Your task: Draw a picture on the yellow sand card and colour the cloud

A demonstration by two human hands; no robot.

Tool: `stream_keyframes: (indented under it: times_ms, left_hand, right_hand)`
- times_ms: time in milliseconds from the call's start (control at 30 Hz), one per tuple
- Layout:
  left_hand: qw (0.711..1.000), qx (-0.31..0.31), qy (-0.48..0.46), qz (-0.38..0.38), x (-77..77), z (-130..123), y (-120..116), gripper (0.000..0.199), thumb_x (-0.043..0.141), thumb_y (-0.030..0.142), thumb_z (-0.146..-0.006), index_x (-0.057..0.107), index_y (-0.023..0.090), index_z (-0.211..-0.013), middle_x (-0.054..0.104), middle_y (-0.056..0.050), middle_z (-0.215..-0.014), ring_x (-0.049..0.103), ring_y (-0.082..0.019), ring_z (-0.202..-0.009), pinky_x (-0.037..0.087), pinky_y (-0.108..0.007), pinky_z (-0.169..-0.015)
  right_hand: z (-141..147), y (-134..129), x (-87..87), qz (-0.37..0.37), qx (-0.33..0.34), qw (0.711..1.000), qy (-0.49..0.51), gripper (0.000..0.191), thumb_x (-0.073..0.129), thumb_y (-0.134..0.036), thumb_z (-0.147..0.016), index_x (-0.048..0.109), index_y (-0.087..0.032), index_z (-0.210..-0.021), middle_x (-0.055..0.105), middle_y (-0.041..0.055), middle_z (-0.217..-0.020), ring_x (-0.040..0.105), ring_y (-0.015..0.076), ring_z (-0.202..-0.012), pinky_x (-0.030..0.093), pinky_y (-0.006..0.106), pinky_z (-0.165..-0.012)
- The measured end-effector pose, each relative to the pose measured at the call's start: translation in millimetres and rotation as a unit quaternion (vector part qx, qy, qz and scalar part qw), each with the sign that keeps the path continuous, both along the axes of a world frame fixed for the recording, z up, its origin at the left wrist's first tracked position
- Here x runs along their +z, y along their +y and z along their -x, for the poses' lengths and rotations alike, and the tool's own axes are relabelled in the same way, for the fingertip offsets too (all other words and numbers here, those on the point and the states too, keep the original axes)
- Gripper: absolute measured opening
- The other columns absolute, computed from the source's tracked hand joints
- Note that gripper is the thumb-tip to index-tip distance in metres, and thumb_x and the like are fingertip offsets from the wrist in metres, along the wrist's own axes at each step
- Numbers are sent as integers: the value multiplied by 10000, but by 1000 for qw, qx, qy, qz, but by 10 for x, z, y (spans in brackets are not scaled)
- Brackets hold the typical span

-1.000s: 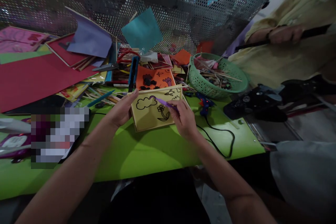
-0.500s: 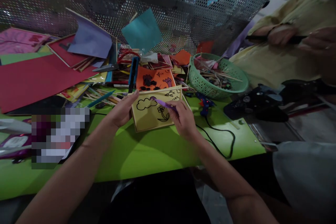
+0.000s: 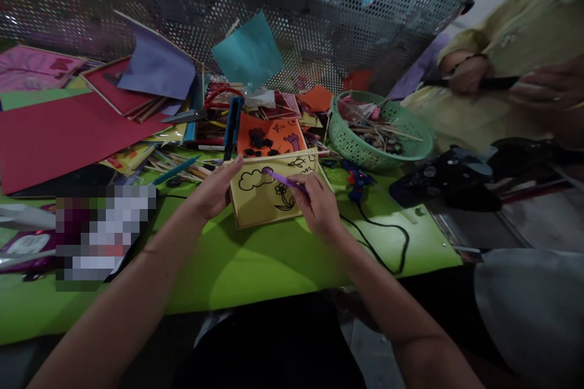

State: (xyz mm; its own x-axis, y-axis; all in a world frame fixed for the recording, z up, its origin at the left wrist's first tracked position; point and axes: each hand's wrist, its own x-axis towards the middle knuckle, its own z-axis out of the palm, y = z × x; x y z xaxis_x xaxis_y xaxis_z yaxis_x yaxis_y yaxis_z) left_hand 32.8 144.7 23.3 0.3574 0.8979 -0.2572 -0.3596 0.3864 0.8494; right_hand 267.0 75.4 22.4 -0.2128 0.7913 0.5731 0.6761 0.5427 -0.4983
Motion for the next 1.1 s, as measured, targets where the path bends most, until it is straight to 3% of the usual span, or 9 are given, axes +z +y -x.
stream_keyframes:
  times_ms: [267, 633, 1100]
  left_hand:
    - [1000, -2, 8, -2, 32, -9, -15, 438, 632, 486, -977, 731, 128, -1209, 816, -185, -1109, 772, -343, -1094, 626, -489, -995]
    - [1000, -2, 10, -16, -18, 19, 16, 472, 717, 567, -903, 742, 143, -1108, 817, -188, -1105, 783, -348, -1063, 642, -478, -961]
    - [1000, -3, 21, -12, -4, 12, 10, 469, 693, 577, -912, 747, 159, -1117, 817, -173, -1114, 776, -343, -1082, 628, -491, -991]
  right_hand:
    - [17, -10, 1, 9, -5, 1000, -7, 185, 494, -308, -1067, 629, -244, -1176, 695, 76, -1027, 656, 221, -881, 540, 352, -743]
    - [-65, 1, -22, 0, -16, 1000, 10, 166, 517, -289, -1068, 625, -241, -1185, 698, 82, -1060, 665, 213, -908, 536, 342, -778]
    - [-70, -1, -14, 9, -17, 1000, 4, 186, 500, -304, -1067, 634, -251, -1185, 699, 85, -1054, 665, 226, -915, 540, 348, -771]
